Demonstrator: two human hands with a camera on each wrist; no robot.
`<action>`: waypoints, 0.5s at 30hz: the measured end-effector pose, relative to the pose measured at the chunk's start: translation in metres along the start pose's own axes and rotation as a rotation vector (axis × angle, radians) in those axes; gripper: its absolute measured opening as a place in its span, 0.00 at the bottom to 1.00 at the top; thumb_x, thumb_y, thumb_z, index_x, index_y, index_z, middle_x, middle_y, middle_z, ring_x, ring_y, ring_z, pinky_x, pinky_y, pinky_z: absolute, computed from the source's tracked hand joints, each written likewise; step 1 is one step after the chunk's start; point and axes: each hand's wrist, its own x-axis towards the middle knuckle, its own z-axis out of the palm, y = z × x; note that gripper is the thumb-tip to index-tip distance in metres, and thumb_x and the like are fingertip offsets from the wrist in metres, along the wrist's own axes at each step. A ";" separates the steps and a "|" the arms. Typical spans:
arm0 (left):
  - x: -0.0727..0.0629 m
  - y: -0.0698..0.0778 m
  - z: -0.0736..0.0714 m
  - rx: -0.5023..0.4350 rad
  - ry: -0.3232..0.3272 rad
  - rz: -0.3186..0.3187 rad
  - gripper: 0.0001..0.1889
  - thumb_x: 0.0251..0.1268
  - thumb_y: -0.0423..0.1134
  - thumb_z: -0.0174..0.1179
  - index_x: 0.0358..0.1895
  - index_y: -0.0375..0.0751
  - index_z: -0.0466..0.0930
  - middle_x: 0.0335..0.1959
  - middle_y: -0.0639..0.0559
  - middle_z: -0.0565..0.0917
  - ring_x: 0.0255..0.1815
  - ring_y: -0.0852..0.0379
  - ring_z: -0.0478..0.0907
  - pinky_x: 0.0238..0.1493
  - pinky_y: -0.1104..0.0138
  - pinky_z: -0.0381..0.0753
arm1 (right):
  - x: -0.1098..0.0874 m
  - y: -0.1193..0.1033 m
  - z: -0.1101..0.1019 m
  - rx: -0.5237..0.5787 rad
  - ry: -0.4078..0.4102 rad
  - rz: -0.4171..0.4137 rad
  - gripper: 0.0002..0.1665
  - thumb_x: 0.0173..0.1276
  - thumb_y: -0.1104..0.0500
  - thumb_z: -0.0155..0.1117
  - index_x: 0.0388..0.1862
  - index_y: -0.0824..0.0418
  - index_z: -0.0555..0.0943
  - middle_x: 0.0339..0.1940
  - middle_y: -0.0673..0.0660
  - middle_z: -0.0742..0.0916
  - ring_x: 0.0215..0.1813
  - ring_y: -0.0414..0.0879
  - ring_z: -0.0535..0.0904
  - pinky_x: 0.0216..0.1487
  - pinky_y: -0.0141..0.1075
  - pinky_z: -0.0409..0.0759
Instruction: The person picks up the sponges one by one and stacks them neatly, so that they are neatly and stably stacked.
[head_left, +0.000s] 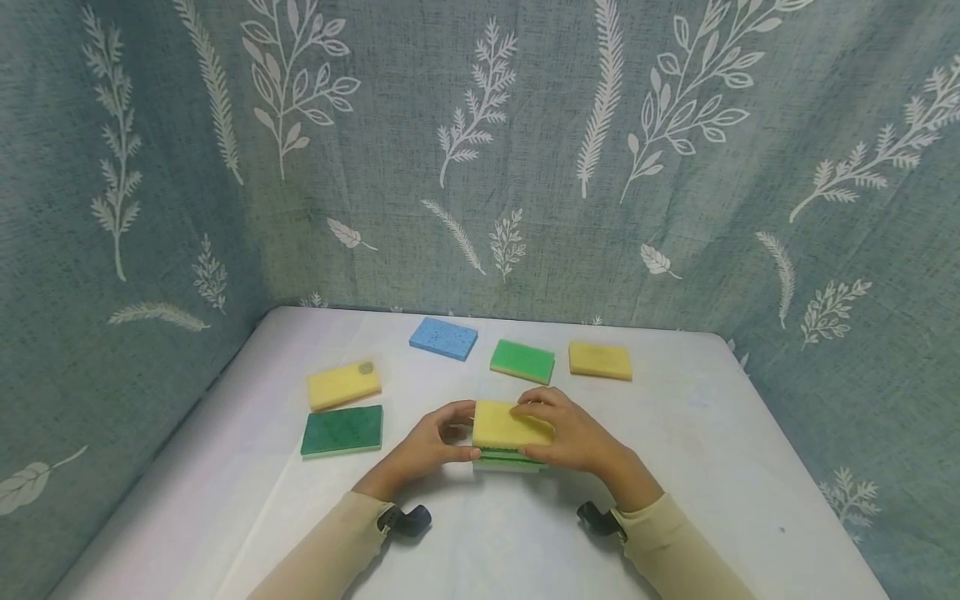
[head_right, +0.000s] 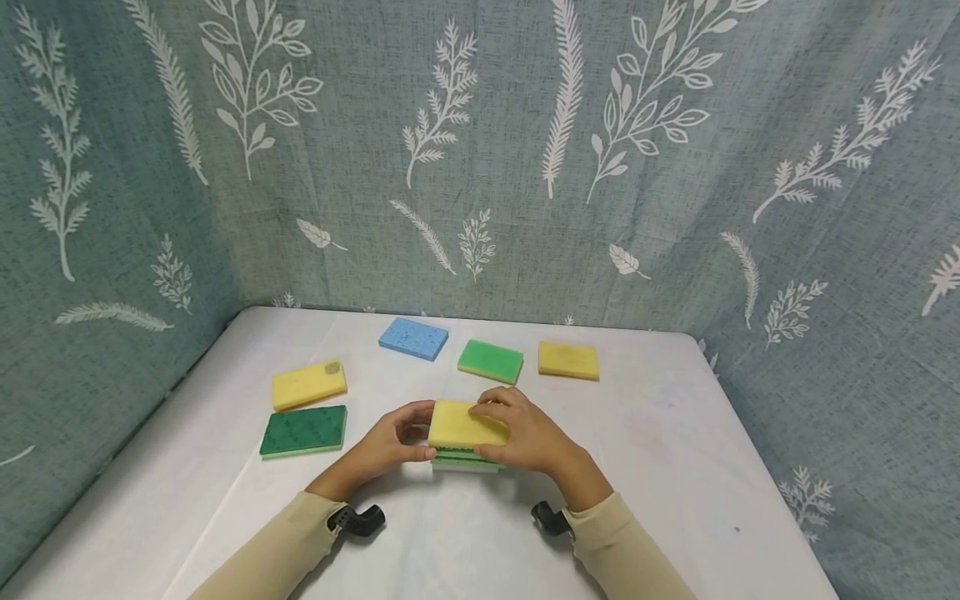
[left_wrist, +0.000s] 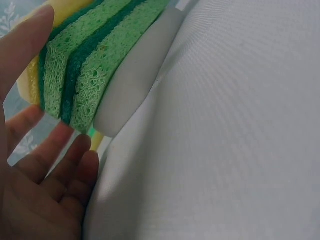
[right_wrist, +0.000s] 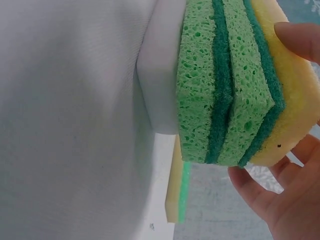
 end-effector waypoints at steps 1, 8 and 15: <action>0.000 -0.001 0.000 0.003 0.001 0.004 0.38 0.53 0.42 0.74 0.69 0.47 0.68 0.61 0.50 0.76 0.62 0.48 0.72 0.65 0.51 0.68 | 0.000 0.000 0.000 0.000 0.000 -0.002 0.29 0.57 0.48 0.74 0.58 0.52 0.81 0.59 0.46 0.76 0.64 0.45 0.68 0.65 0.46 0.70; 0.002 -0.003 0.000 0.013 0.010 -0.022 0.38 0.53 0.43 0.74 0.69 0.48 0.68 0.60 0.51 0.76 0.62 0.49 0.72 0.64 0.53 0.69 | 0.000 0.000 0.000 0.002 -0.001 -0.003 0.29 0.57 0.48 0.75 0.58 0.52 0.81 0.59 0.47 0.75 0.64 0.45 0.68 0.65 0.47 0.69; 0.002 -0.001 0.000 0.008 0.002 -0.042 0.39 0.54 0.39 0.73 0.70 0.40 0.66 0.61 0.45 0.75 0.62 0.42 0.71 0.65 0.48 0.67 | 0.000 0.001 -0.001 0.025 -0.018 0.000 0.30 0.57 0.49 0.75 0.59 0.53 0.81 0.60 0.47 0.75 0.64 0.45 0.68 0.65 0.47 0.69</action>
